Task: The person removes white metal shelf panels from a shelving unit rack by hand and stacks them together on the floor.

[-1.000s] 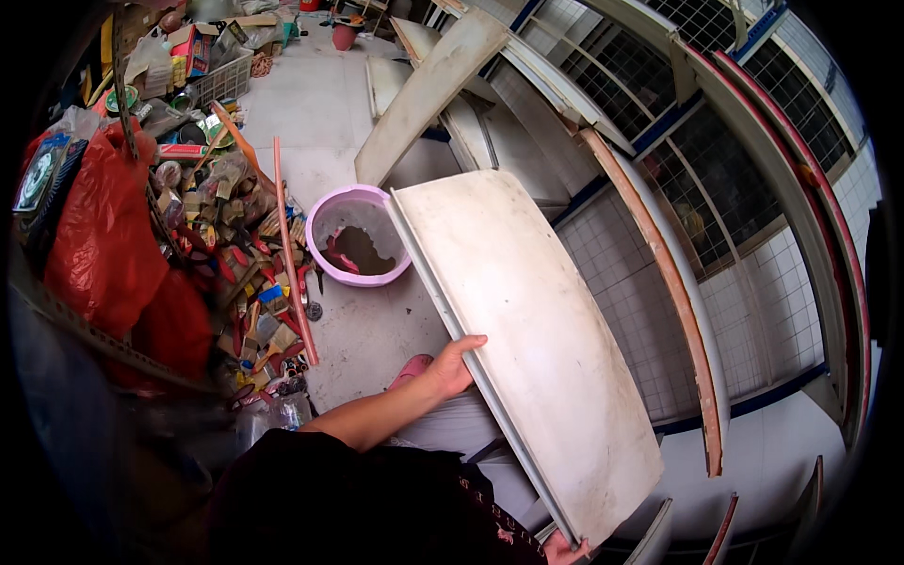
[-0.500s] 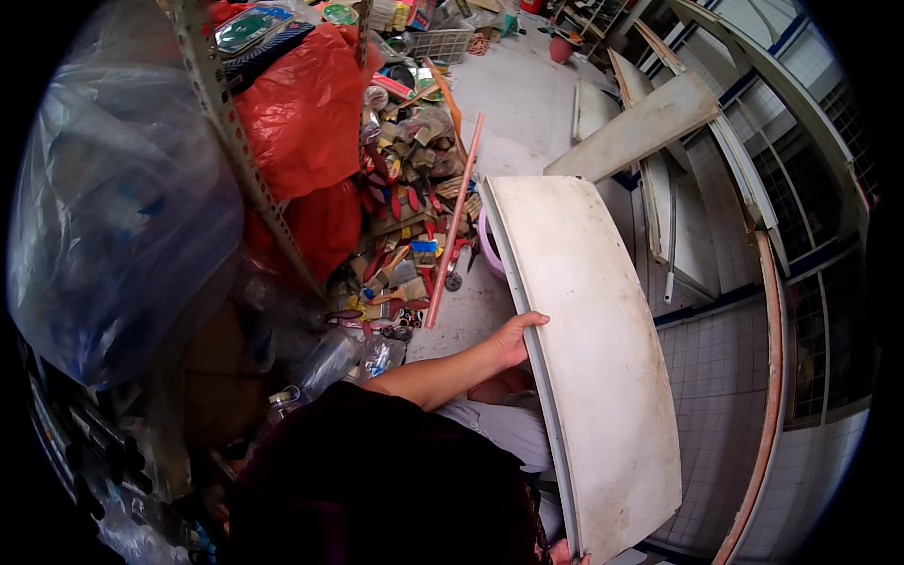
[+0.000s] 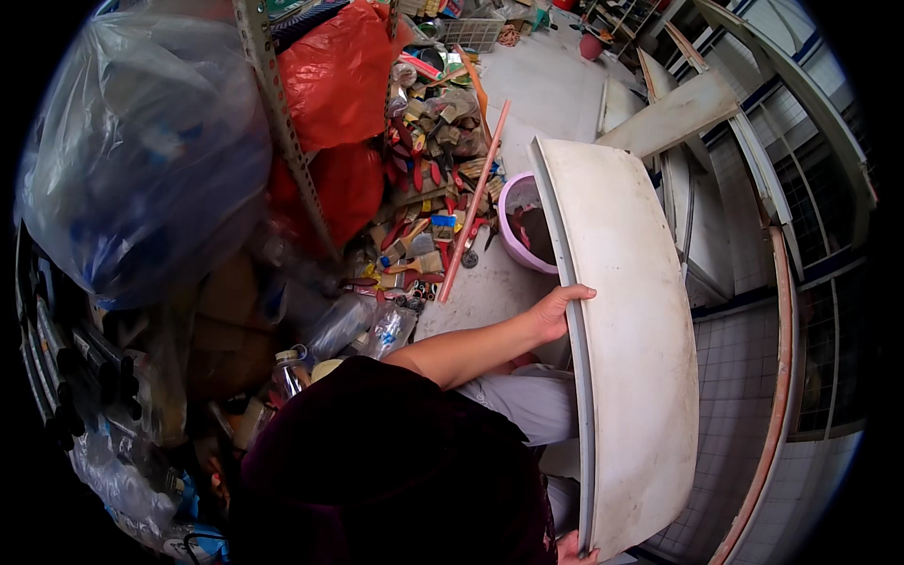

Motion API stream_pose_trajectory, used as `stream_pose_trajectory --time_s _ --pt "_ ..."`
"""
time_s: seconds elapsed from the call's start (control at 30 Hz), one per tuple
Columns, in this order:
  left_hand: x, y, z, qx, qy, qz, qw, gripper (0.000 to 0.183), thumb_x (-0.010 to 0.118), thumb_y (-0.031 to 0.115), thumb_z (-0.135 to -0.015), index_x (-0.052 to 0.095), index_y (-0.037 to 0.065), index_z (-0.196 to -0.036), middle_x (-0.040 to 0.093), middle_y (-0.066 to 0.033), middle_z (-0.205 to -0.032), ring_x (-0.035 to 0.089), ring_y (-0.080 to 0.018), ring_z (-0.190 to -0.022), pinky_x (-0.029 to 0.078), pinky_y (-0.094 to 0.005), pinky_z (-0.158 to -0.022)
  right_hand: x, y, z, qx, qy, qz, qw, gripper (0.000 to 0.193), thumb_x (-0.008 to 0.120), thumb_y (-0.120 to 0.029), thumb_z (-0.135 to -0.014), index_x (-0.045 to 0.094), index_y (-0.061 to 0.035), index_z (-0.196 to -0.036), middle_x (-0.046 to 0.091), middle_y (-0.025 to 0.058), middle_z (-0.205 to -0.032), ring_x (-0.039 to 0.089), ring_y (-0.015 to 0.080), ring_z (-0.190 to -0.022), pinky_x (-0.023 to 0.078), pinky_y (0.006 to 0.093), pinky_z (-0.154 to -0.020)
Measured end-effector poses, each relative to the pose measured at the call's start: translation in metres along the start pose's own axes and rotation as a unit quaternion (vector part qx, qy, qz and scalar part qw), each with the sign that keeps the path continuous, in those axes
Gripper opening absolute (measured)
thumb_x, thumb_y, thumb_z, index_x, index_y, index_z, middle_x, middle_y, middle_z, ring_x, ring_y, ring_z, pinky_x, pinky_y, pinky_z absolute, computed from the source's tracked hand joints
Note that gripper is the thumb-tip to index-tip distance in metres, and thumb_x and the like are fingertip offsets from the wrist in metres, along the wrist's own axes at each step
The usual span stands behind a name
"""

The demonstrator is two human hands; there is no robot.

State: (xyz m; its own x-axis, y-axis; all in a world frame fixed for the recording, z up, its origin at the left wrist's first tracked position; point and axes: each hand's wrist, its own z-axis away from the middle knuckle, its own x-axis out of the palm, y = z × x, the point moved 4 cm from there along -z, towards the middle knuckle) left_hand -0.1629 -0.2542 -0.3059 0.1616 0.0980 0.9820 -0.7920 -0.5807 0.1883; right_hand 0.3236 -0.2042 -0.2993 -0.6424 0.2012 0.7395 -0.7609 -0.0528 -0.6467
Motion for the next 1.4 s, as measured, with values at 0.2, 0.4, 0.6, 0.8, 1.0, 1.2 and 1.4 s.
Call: stream_pose_trajectory --time_s 0.2,0.4,0.6,0.8,1.0,1.2,1.4 --pt "0.001 -0.001 0.005 -0.025 0.036 0.018 0.999 0.046 0.060 0.010 -0.072 0.046 -0.006 -0.113 0.056 -0.0167 -0.108 0.054 -0.0288 -0.103 0.041 -0.0418 -0.095 0.052 -0.023 0.043 -0.251 -0.106 0.511 0.815 0.033 0.057 -0.013 -0.078 0.052 0.0006 -0.108 0.051 0.0163 -0.112 0.049 0.0270 -0.103 0.042 0.0367 -0.091" --pt "0.003 -0.006 -0.006 -0.022 0.049 -0.013 0.998 0.049 0.064 0.009 -0.067 0.048 -0.002 -0.112 0.057 -0.0128 -0.107 0.053 -0.0272 -0.103 0.039 -0.0402 -0.096 -0.002 0.001 0.016 -0.115 0.016 0.175 0.978 0.034 0.055 -0.011 -0.079 0.050 0.0013 -0.111 0.049 0.0167 -0.115 0.048 0.0253 -0.104 0.041 0.0348 -0.091" --pt "0.023 -0.002 -0.002 -0.025 0.042 -0.031 0.998 0.049 0.063 0.010 -0.067 0.048 -0.001 -0.112 0.057 -0.0122 -0.107 0.053 -0.0266 -0.103 0.039 -0.0394 -0.096 -0.008 0.009 0.027 -0.055 0.046 0.028 0.997 0.035 0.054 -0.010 -0.081 0.049 0.0019 -0.113 0.047 0.0172 -0.118 0.047 0.0237 -0.106 0.041 0.0329 -0.091" --pt "0.004 0.013 -0.013 -0.011 0.050 -0.024 0.998 0.043 0.064 0.014 -0.068 0.052 0.001 -0.107 0.060 -0.0094 -0.103 0.055 -0.0256 -0.098 0.042 -0.0374 -0.093 0.038 0.012 0.044 -0.022 0.028 -0.141 0.989 0.048 0.057 -0.012 -0.071 0.047 -0.0063 -0.118 0.051 0.0113 -0.121 0.048 0.0273 -0.113 0.037 0.0450 -0.097" --pt "0.000 0.043 -0.006 0.027 0.064 -0.028 0.997 0.045 0.062 0.014 -0.069 0.049 -0.001 -0.110 0.058 -0.0114 -0.105 0.055 -0.0265 -0.098 0.043 -0.0382 -0.092 0.062 0.028 0.029 0.024 0.038 -0.129 0.991 0.046 0.056 -0.012 -0.070 0.048 -0.0073 -0.115 0.050 0.0092 -0.123 0.046 0.0279 -0.115 0.037 0.0468 -0.098" --pt "0.010 0.079 -0.008 0.104 0.070 -0.033 0.992 0.044 0.062 0.014 -0.071 0.049 -0.001 -0.110 0.058 -0.0109 -0.105 0.054 -0.0255 -0.100 0.042 -0.0373 -0.092 0.100 0.046 0.021 0.054 -0.012 -0.107 0.993 0.047 0.054 -0.011 -0.074 0.044 -0.0051 -0.120 0.048 0.0110 -0.124 0.044 0.0275 -0.117 0.035 0.0457 -0.099" --pt "-0.006 0.103 -0.026 0.129 0.077 -0.011 0.989 0.047 0.062 0.011 -0.072 0.047 0.003 -0.116 0.057 -0.0095 -0.107 0.053 -0.0257 -0.102 0.043 -0.0384 -0.092 0.123 0.071 0.004 0.092 -0.036 -0.109 0.989 0.049 0.053 -0.009 -0.075 0.042 -0.0042 -0.122 0.046 0.0116 -0.126 0.043 0.0281 -0.118 0.034 0.0460 -0.100"
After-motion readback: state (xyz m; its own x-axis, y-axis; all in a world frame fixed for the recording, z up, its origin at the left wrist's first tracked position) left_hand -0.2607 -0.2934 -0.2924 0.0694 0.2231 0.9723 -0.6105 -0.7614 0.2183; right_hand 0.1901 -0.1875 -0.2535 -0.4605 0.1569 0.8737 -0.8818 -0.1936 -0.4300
